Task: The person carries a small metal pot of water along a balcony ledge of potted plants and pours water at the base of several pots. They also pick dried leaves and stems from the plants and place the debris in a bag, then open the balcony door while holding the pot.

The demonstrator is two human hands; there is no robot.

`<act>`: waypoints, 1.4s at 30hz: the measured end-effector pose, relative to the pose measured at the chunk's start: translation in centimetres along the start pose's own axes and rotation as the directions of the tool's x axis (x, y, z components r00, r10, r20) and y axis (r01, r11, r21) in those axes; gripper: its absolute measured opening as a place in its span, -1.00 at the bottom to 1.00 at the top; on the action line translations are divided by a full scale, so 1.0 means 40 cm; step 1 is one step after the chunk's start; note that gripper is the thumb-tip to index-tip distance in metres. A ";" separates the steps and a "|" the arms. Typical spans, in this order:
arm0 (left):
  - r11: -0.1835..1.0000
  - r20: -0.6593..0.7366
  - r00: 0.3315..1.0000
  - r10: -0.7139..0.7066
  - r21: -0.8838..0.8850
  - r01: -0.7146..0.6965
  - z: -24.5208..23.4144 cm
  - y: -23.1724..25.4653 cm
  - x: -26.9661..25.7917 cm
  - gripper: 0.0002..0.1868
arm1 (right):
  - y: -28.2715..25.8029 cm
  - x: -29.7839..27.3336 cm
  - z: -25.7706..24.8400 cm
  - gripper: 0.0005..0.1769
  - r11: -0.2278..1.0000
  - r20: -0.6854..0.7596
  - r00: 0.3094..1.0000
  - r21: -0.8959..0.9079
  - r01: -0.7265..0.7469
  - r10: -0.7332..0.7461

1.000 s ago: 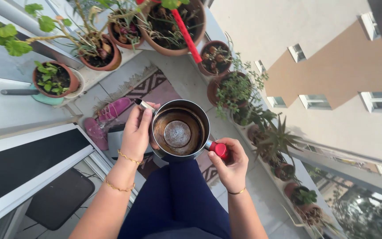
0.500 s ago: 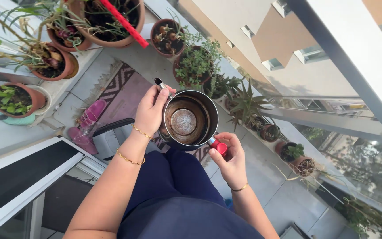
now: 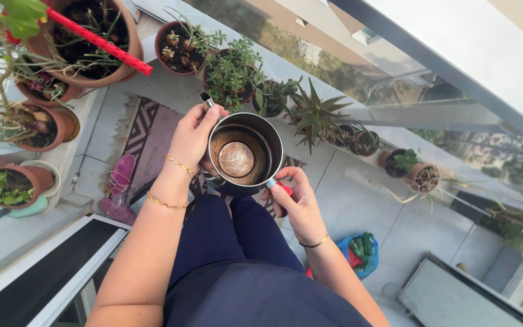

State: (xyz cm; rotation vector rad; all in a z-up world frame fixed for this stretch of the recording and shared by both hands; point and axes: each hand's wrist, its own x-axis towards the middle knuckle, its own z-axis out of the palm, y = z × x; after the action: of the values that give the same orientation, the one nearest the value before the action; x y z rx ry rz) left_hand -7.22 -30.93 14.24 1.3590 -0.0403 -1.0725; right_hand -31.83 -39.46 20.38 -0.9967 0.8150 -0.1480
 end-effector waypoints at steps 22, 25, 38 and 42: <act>0.996 -0.010 0.997 -0.076 -0.057 0.075 0.002 -0.318 0.127 -0.17 | 0.060 0.215 0.061 -0.78 0.926 -0.384 0.906 -0.376 0.021 -0.177; 0.972 0.030 0.996 -0.081 -0.219 0.086 -0.010 -0.305 0.132 -0.10 | 0.039 0.258 0.064 -0.77 0.883 -0.344 0.912 -0.468 0.039 -0.222; 0.980 0.102 0.995 -0.009 -0.196 0.029 -0.039 -0.278 0.191 0.11 | -0.079 0.357 0.156 -0.60 0.421 -0.237 0.861 -0.907 -0.029 -0.451; 0.929 0.112 0.990 -0.083 -0.350 0.117 -0.035 -0.243 0.193 0.13 | -0.092 0.382 0.164 -0.57 0.274 -0.156 0.852 -0.962 -0.016 -0.499</act>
State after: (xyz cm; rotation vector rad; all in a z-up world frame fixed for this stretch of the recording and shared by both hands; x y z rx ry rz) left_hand -7.84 -33.20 1.95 0.9894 0.1495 -1.1663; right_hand -15.81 -44.09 16.85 -2.3571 1.1853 -0.1645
